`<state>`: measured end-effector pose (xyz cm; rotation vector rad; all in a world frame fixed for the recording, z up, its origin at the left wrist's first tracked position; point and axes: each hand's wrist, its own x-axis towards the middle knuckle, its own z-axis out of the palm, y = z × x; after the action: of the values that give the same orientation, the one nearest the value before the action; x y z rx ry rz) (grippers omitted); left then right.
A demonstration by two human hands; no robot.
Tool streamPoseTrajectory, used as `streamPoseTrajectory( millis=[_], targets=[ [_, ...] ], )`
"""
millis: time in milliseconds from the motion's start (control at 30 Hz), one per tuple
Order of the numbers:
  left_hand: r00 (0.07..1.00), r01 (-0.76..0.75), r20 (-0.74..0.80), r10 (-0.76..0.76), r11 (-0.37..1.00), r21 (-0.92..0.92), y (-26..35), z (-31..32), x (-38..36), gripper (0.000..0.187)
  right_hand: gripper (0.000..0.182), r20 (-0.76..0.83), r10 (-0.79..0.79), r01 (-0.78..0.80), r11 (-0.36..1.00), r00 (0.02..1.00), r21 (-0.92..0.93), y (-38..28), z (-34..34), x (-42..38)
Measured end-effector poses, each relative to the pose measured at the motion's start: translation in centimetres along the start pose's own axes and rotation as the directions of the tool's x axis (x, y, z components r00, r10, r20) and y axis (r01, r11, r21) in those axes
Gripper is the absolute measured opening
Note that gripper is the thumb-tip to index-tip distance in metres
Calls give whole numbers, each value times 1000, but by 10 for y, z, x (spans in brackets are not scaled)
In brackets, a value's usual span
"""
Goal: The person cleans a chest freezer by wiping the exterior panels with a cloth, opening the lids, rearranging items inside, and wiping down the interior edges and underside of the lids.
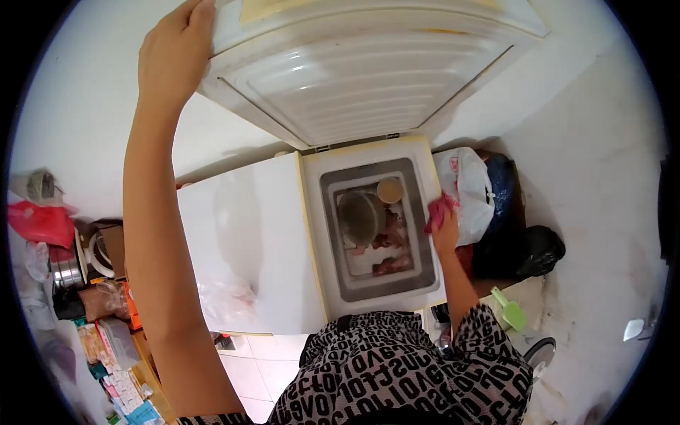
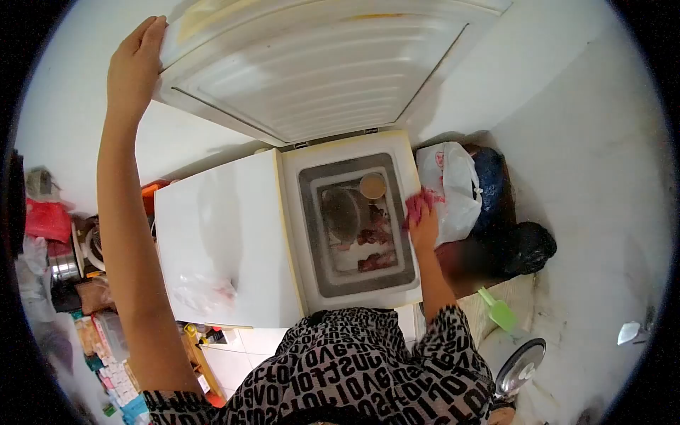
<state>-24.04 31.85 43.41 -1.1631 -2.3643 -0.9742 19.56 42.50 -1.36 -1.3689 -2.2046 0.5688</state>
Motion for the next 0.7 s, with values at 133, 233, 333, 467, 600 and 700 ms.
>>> streamPoseTrajectory(
  millis=[133,233,333,467,600,700],
  targets=[
    [999,36,-1,-36,999,13,13,-5,-3,40,51,52,89,-85,994,995,-73,13,-42,-91],
    [1000,-14,7,13,998,57,13,-8,-5,40,38,-57,72,-76,994,996,-76,17,-39,-90],
    [999,-29,25,27,995,98,7,-7,-4,40,27,-360,-113,155,984,926,91,7,-18,-53],
    [999,-36,22,34,993,117,11,-9,-11,39,32,-119,303,-157,744,946,650,-100,-48,38],
    [999,-21,35,17,991,131,13,-12,-11,38,51,-426,233,-30,901,874,432,-171,-96,133],
    [999,-30,28,27,993,114,11,-8,-11,38,49,-712,41,119,978,701,173,-225,-144,177]
  ],
)
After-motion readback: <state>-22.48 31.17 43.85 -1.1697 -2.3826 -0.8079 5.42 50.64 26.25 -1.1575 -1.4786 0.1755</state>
